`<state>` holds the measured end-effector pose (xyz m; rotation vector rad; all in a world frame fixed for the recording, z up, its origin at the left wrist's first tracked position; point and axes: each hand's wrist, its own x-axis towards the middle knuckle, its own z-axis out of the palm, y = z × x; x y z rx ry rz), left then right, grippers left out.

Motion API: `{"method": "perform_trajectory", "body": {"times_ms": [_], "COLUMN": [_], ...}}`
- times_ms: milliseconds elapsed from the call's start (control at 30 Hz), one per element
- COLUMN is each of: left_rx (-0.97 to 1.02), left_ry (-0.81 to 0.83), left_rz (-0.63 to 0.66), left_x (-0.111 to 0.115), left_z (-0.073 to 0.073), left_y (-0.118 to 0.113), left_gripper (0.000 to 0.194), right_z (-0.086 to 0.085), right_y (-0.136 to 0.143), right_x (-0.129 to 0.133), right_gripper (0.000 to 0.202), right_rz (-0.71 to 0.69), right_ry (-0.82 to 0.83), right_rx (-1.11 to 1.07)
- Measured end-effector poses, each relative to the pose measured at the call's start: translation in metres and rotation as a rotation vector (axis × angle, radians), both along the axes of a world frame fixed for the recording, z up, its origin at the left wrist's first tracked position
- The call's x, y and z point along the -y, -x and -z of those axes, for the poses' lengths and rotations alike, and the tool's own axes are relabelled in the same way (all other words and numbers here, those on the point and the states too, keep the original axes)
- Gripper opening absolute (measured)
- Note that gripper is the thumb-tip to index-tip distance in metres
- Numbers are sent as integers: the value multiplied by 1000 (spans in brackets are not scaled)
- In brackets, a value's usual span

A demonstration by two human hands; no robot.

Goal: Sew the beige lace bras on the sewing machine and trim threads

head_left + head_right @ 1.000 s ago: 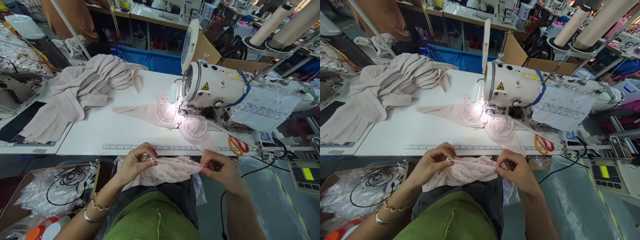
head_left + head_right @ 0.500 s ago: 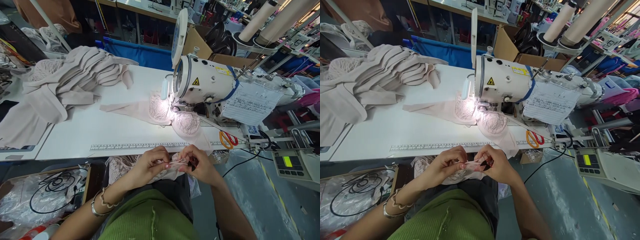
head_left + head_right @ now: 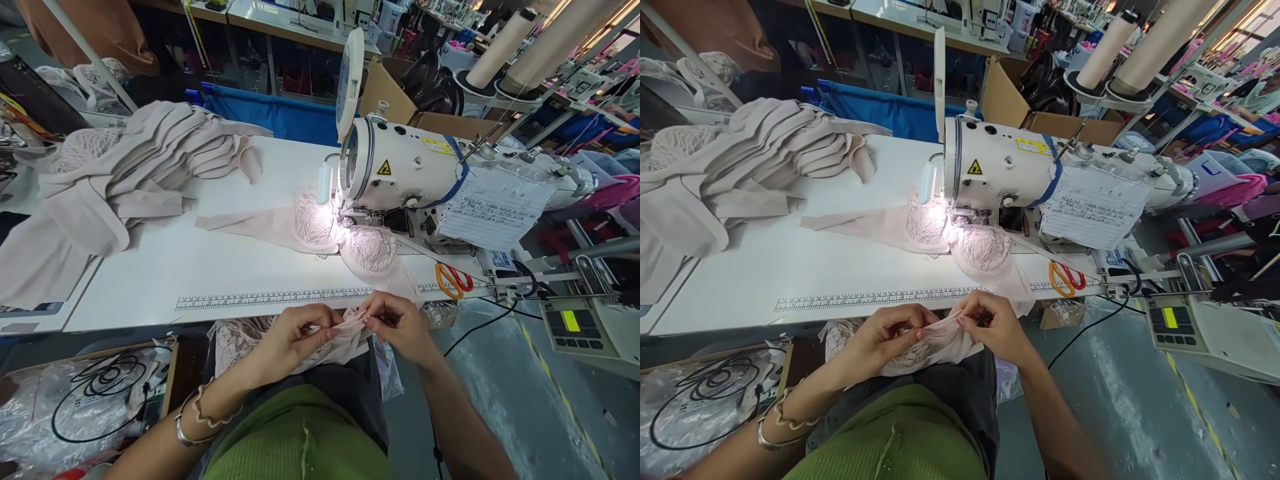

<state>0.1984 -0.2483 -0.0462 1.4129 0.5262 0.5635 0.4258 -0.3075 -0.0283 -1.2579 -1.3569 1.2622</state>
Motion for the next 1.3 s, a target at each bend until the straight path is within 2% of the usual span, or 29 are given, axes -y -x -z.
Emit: {"method": "perform_trajectory", "body": {"times_ms": [233,333,433,500,567,700,767,833,1000,1133,1300], "left_rx": [-46,-81,-99,-136,-200,-304,-296,-252,-187,-180,-205], "left_ry": [21,42,46,31,12,5,48,119,246,242,235], "left_rz": [-7,-43,-56,-29,-30,-132,-145,-141,-122,-116,-98], "left_x": [2,1,2,3,4,7,7,5,1,-1,-1], "left_z": [-3,-5,-10,-11,-9,-1,1,0,0,2,1], "left_y": [-4,-7,-10,-13,-18,-23,-24,-24,-25,-25,-26], "left_gripper": [31,29,18,23,24,30,31,31,32,32,29], "right_z": [1,0,0,1,2,2,2,2,1,3,7], "right_y": [9,13,18,21,24,24,19,12,3,8,16], "right_x": [2,3,6,9,11,12,11,10,9,7,5], "right_gripper": [34,30,24,22,21,20,25,39,58,43,33], "right_rz": [99,132,131,116,98,125,162,172,52,-45,-67], "right_ry": [-30,-57,-45,-31,-26,-38,-44,-40,-31,81,128], "right_rx": [76,78,63,85,113,181,221,245,308,210,94]}}
